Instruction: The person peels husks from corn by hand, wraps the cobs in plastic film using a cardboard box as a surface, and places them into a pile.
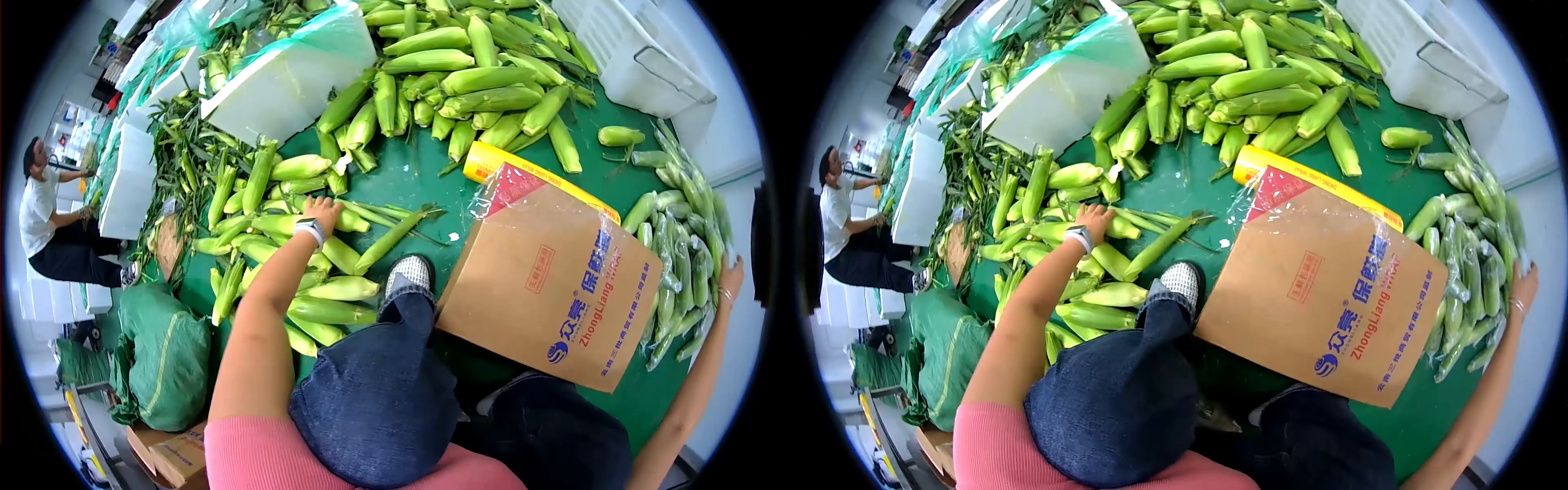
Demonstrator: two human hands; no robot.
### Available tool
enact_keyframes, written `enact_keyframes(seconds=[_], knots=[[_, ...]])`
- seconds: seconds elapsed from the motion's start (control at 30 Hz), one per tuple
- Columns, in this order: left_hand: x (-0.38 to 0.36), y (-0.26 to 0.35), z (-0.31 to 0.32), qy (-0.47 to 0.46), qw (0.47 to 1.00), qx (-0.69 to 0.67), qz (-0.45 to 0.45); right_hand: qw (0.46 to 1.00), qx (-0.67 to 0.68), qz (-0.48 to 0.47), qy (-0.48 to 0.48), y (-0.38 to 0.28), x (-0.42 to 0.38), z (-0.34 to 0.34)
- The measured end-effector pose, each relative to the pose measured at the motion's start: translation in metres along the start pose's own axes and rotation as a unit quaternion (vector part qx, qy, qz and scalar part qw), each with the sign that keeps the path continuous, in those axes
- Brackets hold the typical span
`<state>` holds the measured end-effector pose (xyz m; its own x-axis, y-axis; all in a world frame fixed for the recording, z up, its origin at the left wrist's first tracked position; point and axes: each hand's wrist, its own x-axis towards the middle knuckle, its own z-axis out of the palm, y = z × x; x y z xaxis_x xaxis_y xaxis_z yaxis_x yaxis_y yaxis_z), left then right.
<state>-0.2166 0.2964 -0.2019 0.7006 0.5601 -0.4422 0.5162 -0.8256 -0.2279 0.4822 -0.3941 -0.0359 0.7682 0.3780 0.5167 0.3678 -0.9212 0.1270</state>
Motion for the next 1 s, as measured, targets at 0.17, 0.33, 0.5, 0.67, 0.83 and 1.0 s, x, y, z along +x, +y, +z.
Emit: enact_keyframes(seconds=[0.17,0.33,0.5,0.67,0.83,1.0], knots=[[0.004,-0.007,-0.014,0.136,0.973,-0.173,0.075,0.952,0.226,-0.054,-0.201,-0.219,-0.109,-0.083],[-0.055,0.073,-0.158,0.389,0.837,-0.359,0.142,0.873,0.368,-0.135,-0.290,-0.340,-0.169,-0.165],[-0.080,0.179,-0.253,0.187,0.613,-0.735,0.221,0.710,0.599,-0.175,-0.325,-0.409,-0.165,-0.236],[-0.062,0.235,-0.309,-0.158,0.295,-0.939,0.075,0.737,0.602,-0.202,-0.232,-0.410,-0.174,-0.263],[-0.040,0.250,-0.278,-0.255,0.253,-0.929,0.092,0.760,0.567,-0.241,-0.208,-0.399,-0.182,-0.269],[-0.048,0.259,-0.262,-0.248,0.220,-0.941,0.061,0.754,0.599,-0.260,-0.073,-0.411,-0.185,-0.267]])
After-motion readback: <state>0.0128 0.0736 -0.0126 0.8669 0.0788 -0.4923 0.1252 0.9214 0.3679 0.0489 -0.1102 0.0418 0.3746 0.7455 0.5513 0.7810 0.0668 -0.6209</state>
